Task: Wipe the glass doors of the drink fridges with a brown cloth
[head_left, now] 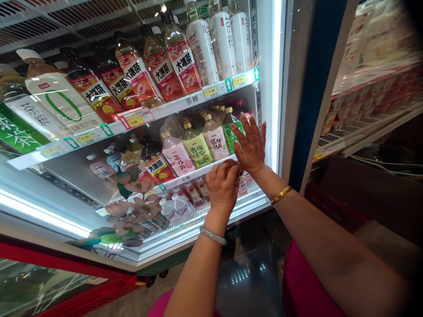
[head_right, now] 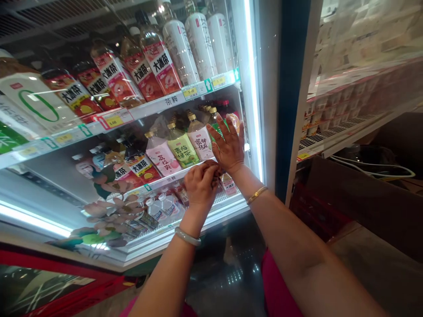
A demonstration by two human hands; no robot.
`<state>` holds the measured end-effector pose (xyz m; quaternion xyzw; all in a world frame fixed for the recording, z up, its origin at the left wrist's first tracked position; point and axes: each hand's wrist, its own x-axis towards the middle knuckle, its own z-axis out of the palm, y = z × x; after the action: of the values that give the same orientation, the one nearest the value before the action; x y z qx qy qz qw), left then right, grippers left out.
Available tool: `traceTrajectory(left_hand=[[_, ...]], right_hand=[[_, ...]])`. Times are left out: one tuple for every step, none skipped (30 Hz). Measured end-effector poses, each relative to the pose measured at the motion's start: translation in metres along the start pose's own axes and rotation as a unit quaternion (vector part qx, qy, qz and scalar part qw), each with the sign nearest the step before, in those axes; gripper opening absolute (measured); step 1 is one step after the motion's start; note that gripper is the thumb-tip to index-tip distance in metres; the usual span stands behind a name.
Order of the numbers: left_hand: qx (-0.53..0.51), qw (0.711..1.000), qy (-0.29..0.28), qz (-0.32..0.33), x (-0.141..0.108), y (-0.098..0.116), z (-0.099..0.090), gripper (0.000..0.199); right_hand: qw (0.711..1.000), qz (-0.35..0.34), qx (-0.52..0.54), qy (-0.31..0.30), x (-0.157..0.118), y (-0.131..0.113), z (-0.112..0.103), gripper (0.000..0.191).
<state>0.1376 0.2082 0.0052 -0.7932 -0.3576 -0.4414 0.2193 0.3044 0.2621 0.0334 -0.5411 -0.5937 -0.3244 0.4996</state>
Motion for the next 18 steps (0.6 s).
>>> traceTrajectory(left_hand=[[-0.01,1.0,-0.011,0.009,0.0,0.002,0.0,0.04],[-0.017,1.0,-0.008,0.005,0.003,0.002,-0.002,0.04],[-0.018,1.0,0.01,-0.011,0.008,-0.001,-0.008,0.039],[-0.015,0.999,0.038,-0.034,0.015,-0.007,-0.015,0.038],[-0.009,0.996,0.073,-0.058,0.022,-0.013,-0.024,0.037],[-0.002,0.991,0.108,-0.085,0.029,-0.02,-0.031,0.036],[0.006,0.984,0.14,-0.108,0.034,-0.026,-0.037,0.036],[0.012,0.978,0.163,-0.126,0.037,-0.031,-0.04,0.035],[0.016,0.976,0.172,-0.136,0.037,-0.033,-0.04,0.035],[0.02,0.976,0.168,-0.136,0.035,-0.031,-0.037,0.035],[0.022,0.98,0.152,-0.128,0.03,-0.027,-0.031,0.035],[0.022,0.986,0.123,-0.11,0.023,-0.021,-0.023,0.036],[0.02,0.992,0.09,-0.086,0.016,-0.013,-0.014,0.037],[0.014,0.997,0.055,-0.06,0.009,-0.005,-0.005,0.039],[0.006,0.999,0.028,-0.039,0.003,0.002,0.002,0.04],[-0.004,1.0,0.01,-0.023,0.0,0.007,0.006,0.04],[-0.012,1.0,0.005,-0.014,-0.001,0.009,0.006,0.039],[-0.018,1.0,0.014,-0.014,0.0,0.008,0.004,0.038]], right_hand=[[1.0,0.004,-0.002,-0.001,0.0,-0.002,-0.001,0.052],[1.0,0.005,-0.001,-0.002,0.001,-0.004,-0.001,0.052],[1.0,0.004,0.0,-0.002,0.001,-0.004,-0.002,0.052],[1.0,0.002,0.0,-0.002,0.001,-0.005,-0.002,0.052],[1.0,0.001,-0.001,0.001,0.001,-0.005,-0.002,0.051],[1.0,-0.001,-0.003,0.005,0.001,-0.004,-0.002,0.051],[1.0,-0.002,-0.005,0.011,0.0,-0.004,-0.002,0.051],[1.0,-0.003,-0.007,0.015,0.0,-0.004,-0.001,0.051],[1.0,-0.003,-0.008,0.018,0.0,-0.004,-0.001,0.051],[1.0,-0.003,-0.007,0.018,0.0,-0.004,-0.001,0.052],[1.0,-0.003,-0.004,0.017,-0.001,-0.004,-0.001,0.052],[1.0,-0.003,0.001,0.017,0.0,-0.004,-0.001,0.053],[1.0,-0.005,0.006,0.02,0.0,-0.004,-0.001,0.053],[1.0,-0.008,0.009,0.024,0.0,-0.004,-0.001,0.053],[1.0,-0.009,0.009,0.028,0.0,-0.004,-0.001,0.053],[1.0,-0.01,0.006,0.029,0.0,-0.004,-0.001,0.053],[1.0,-0.009,0.001,0.029,0.0,-0.004,-0.002,0.053],[1.0,-0.007,-0.004,0.026,0.0,-0.004,-0.002,0.052]])
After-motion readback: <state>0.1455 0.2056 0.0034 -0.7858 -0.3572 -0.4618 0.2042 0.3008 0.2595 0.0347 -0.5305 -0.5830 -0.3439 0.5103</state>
